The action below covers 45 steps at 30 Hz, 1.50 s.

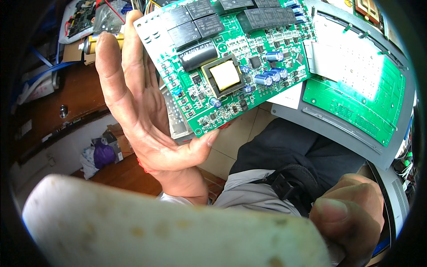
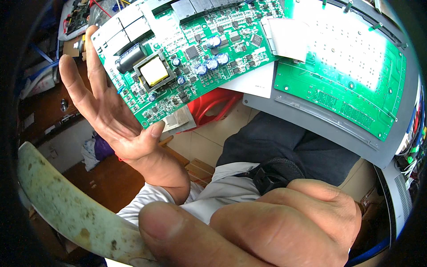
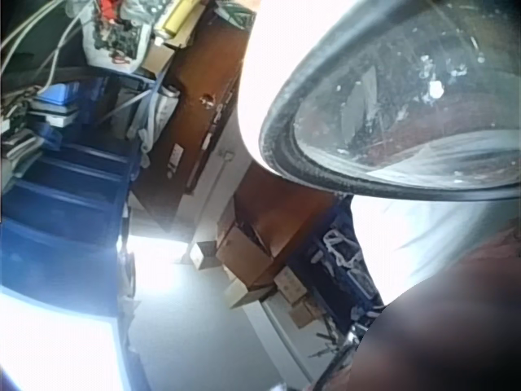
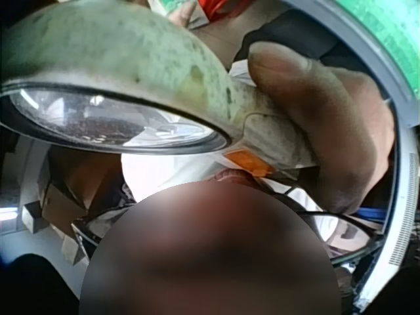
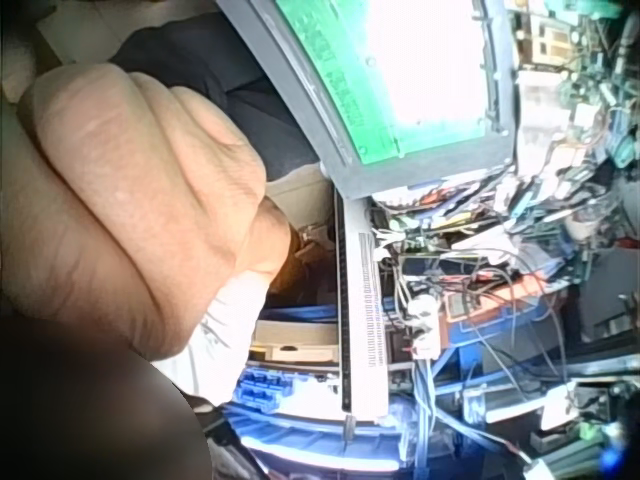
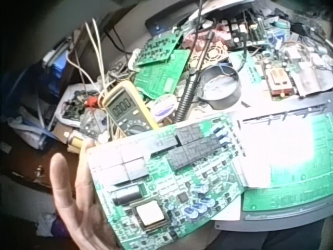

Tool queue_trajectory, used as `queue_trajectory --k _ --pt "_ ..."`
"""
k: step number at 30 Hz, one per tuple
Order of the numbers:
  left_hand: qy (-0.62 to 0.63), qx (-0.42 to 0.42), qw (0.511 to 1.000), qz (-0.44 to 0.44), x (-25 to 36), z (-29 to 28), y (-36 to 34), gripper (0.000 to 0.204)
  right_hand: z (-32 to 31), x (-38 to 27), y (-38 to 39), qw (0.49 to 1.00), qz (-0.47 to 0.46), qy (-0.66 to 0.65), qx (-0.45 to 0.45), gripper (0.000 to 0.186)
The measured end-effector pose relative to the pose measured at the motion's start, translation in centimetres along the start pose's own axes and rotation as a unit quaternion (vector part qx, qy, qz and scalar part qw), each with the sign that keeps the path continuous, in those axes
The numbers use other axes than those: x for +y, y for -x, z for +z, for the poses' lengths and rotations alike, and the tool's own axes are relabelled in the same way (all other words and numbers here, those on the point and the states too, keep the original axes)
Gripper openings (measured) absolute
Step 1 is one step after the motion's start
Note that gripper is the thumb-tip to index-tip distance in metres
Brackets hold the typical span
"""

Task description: The person uses a multimeter to test points on a green circuit board, then uses a magnifying lamp to visually inspect the board. They also briefly handle a smartphone.

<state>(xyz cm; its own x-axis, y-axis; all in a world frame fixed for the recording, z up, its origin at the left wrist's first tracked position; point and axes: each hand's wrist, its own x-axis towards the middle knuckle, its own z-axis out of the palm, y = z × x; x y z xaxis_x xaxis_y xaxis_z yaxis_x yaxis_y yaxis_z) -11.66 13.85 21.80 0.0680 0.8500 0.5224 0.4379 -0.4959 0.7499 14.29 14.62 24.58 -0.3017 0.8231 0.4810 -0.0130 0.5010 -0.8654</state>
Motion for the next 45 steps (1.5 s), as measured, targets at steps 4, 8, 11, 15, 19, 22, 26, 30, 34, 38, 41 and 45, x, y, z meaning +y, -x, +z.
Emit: queue_trajectory --k 4,8,11,15,19,22,26,30,34,38,41,45 --pt "0.026 0.056 0.998 -0.013 0.0 1.1 0.7 0.144 -0.4 -0.7 -0.3 0.999 0.006 0.020 -0.028 0.048" --pt "0.050 0.065 0.996 -0.018 0.0 1.2 0.4 0.144 -0.1 -0.5 -0.3 0.999 -0.004 0.025 -0.024 0.048" --pt "0.083 0.063 0.994 -0.011 0.0 1.3 0.3 0.143 0.6 -0.3 0.1 0.999 0.002 0.014 0.052 0.048" --pt "0.043 0.072 0.996 -0.028 0.2 1.7 0.4 0.143 1.0 -0.1 0.9 0.999 0.003 0.015 0.052 0.047" --pt "0.032 0.089 0.994 -0.049 0.4 1.7 0.4 0.142 0.9 -0.1 1.8 0.999 0.009 0.016 0.050 0.046" --pt "0.027 0.079 0.995 -0.047 0.4 1.6 0.5 0.142 1.0 -0.1 1.9 0.998 0.018 0.013 0.054 0.045" --pt "0.070 0.057 0.996 -0.027 -0.1 1.2 0.6 0.142 1.2 -0.2 1.6 0.998 0.026 0.014 0.057 0.044" --pt "0.087 0.049 0.995 -0.025 -0.2 1.1 0.7 0.142 0.7 -0.2 1.8 1.000 0.013 0.015 0.018 0.043" --pt "0.048 0.079 0.995 -0.048 0.2 1.6 0.7 0.142 -0.9 -0.9 1.9 0.998 0.047 0.029 -0.012 0.044" --pt "0.024 0.099 0.993 -0.056 0.3 2.1 0.9 0.142 -2.9 -0.9 1.3 0.976 0.132 0.033 -0.171 0.044" --pt "0.041 0.052 0.997 -0.037 0.0 1.4 0.7 0.142 -1.9 -0.6 1.4 0.989 0.098 0.042 -0.100 0.045" --pt "0.035 0.052 0.997 -0.040 0.0 1.3 0.8 0.142 -0.3 -0.7 2.6 0.996 0.066 0.055 -0.023 0.044"
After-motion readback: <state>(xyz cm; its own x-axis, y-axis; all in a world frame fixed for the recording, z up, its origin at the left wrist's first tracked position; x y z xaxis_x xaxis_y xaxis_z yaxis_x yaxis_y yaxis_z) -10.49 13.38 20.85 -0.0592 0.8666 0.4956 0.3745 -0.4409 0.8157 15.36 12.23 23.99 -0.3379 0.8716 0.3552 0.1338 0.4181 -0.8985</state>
